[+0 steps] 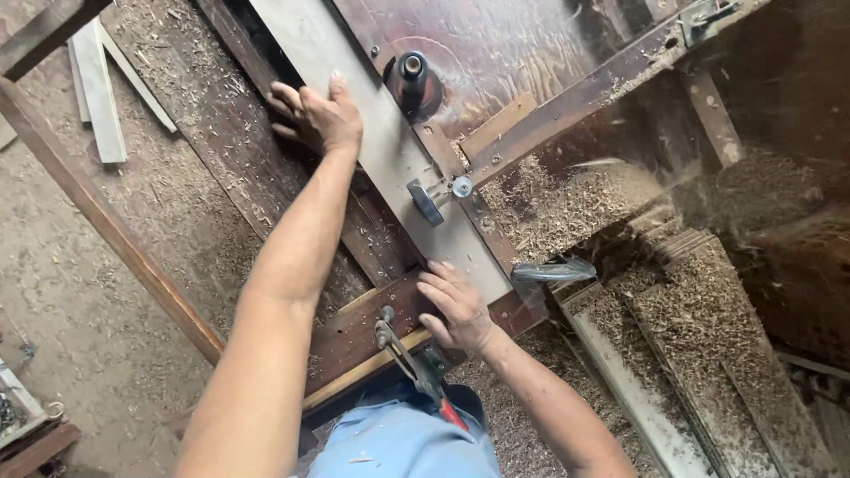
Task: Planing and shaping the edges of wooden boards using a stationary woodworking machine.
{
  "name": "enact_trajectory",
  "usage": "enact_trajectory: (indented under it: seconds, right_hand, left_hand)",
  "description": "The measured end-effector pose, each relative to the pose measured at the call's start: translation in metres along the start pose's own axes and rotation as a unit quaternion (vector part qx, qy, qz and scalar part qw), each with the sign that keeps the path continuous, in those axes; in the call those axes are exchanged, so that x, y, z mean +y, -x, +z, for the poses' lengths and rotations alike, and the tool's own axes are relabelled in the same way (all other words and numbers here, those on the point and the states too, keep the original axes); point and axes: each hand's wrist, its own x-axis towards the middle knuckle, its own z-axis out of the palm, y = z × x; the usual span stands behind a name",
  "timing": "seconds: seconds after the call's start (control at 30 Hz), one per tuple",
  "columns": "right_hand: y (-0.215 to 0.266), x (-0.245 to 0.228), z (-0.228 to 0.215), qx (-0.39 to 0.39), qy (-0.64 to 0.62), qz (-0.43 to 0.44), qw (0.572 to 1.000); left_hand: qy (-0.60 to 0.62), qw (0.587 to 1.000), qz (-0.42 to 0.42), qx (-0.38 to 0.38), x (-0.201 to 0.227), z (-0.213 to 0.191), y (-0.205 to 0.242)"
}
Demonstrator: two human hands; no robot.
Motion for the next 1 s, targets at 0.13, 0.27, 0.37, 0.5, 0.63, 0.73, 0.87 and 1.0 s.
enact_trajectory:
  seconds: [0.13,0.27,0.37,0.5,0.63,0.73,0.87,1.0]
  right_hand:
    - [-0.019,0.010,0.009,-0.010,-0.013,0.002,1.000]
    - [-0.026,0.025,0.030,-0.055,0.012,0.033,0.998]
    - [-0.053,0.018,0.035,-0.071,0.078,0.029,0.994]
    - [-0.062,0.026,0.055,-0.068,0.196,0.000,0.978]
    - [-0.064,0.032,0.066,-0.069,0.258,0.001,0.964]
    - [-0.066,0.034,0.069,-0.075,0.265,0.007,0.961]
    - [-0.073,0.027,0.060,-0.098,0.253,0.007,0.962]
    - [-0.093,0.020,0.060,-0.116,0.238,0.005,0.964]
  left_hand:
    - [-0.001,1.000,-0.015,-0.011,0.004,0.004,-0.031]
    - [0.022,0.999,0.014,0.033,-0.002,0.017,-0.061]
    - [0.011,0.999,-0.032,-0.035,0.019,-0.008,-0.067]
    - [0.017,0.999,0.009,-0.026,-0.005,0.028,-0.089]
    - [0.008,0.998,0.032,-0.047,-0.014,0.010,-0.031]
    - [0.017,0.994,0.069,-0.088,-0.019,-0.017,0.053]
    - [0.025,0.994,0.103,-0.035,-0.028,-0.004,0.102]
    - [0.017,0.994,0.068,-0.085,-0.017,-0.023,0.087]
